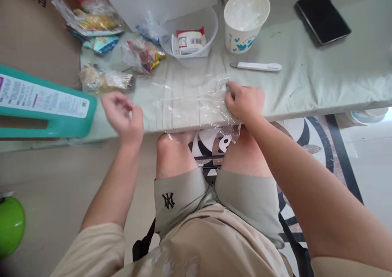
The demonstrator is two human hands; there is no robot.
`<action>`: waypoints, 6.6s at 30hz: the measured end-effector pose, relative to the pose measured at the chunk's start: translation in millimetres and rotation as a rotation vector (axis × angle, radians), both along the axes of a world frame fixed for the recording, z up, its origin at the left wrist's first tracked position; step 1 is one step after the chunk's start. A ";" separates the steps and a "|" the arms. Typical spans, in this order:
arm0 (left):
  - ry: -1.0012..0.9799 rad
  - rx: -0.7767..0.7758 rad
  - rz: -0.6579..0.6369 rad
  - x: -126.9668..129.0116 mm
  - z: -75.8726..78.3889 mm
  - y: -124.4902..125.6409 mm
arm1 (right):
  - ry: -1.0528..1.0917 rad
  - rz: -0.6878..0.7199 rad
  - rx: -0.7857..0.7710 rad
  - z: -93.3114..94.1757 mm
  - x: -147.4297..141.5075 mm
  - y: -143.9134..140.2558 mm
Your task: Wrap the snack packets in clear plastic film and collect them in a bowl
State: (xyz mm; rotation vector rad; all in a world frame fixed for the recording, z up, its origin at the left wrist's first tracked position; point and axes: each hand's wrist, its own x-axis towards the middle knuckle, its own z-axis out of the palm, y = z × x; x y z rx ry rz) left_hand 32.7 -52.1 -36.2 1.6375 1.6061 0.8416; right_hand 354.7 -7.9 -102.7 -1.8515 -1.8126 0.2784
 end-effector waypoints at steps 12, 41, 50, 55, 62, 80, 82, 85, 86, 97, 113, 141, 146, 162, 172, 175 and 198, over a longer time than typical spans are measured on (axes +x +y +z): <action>0.322 0.304 -0.178 21.5 -25.7 -29.1 | 0.240 -0.051 -0.015 11.2 9.1 -0.6; -0.457 0.117 0.087 -11.9 -5.4 -3.5 | 0.631 0.187 0.107 31.5 6.8 -95.4; -0.469 0.043 0.131 5.3 -17.6 2.4 | 0.670 0.041 0.102 32.6 -6.0 -109.5; -0.334 -0.036 0.168 8.1 -26.1 10.1 | 0.635 -0.223 -0.098 39.9 -16.5 -94.6; 0.011 0.023 0.259 6.0 -27.0 34.9 | 0.528 -0.356 -0.325 45.2 -12.9 -78.8; -0.256 -0.117 0.086 21.7 -14.7 82.4 | 0.118 0.143 0.027 46.3 -7.2 -60.7; -0.284 -0.143 0.045 21.1 -10.0 77.5 | 0.233 0.351 -0.076 57.0 -18.4 -44.6; -0.303 -0.160 -0.042 19.8 -0.9 65.4 | 0.428 0.573 -0.255 65.9 -39.4 -21.3; -0.305 -0.157 -0.073 19.5 3.1 60.4 | 0.487 0.624 -0.323 66.9 -46.3 -16.4; -0.180 -0.048 -0.150 13.9 23.4 52.3 | 0.771 0.499 -0.815 68.8 -61.5 -40.7; -0.400 -0.228 -0.214 13.8 -13.9 35.8 | 0.840 0.088 -0.619 58.6 -30.3 -74.9; -0.336 -0.274 -0.347 14.8 -2.3 34.1 | 0.826 0.026 -0.661 56.5 -26.1 -88.8; -0.496 -0.359 -0.321 22.3 -3.7 29.7 | 0.816 0.058 -0.552 54.9 -30.9 -88.6; -0.853 -0.593 0.011 79.0 -38.0 -46.7 | 0.989 0.035 -0.495 33.4 -45.1 -105.6; -0.621 -0.381 0.213 98.5 -48.8 -67.0 | 1.096 -0.147 -0.404 17.7 -58.8 -128.2; -0.564 -0.315 0.336 96.0 -46.0 -67.5 | 1.127 -0.183 -0.371 8.7 -59.5 -134.1; 0.182 0.570 -0.375 56.0 -17.5 -79.1 | 0.191 0.344 0.204 50.9 -27.1 -158.8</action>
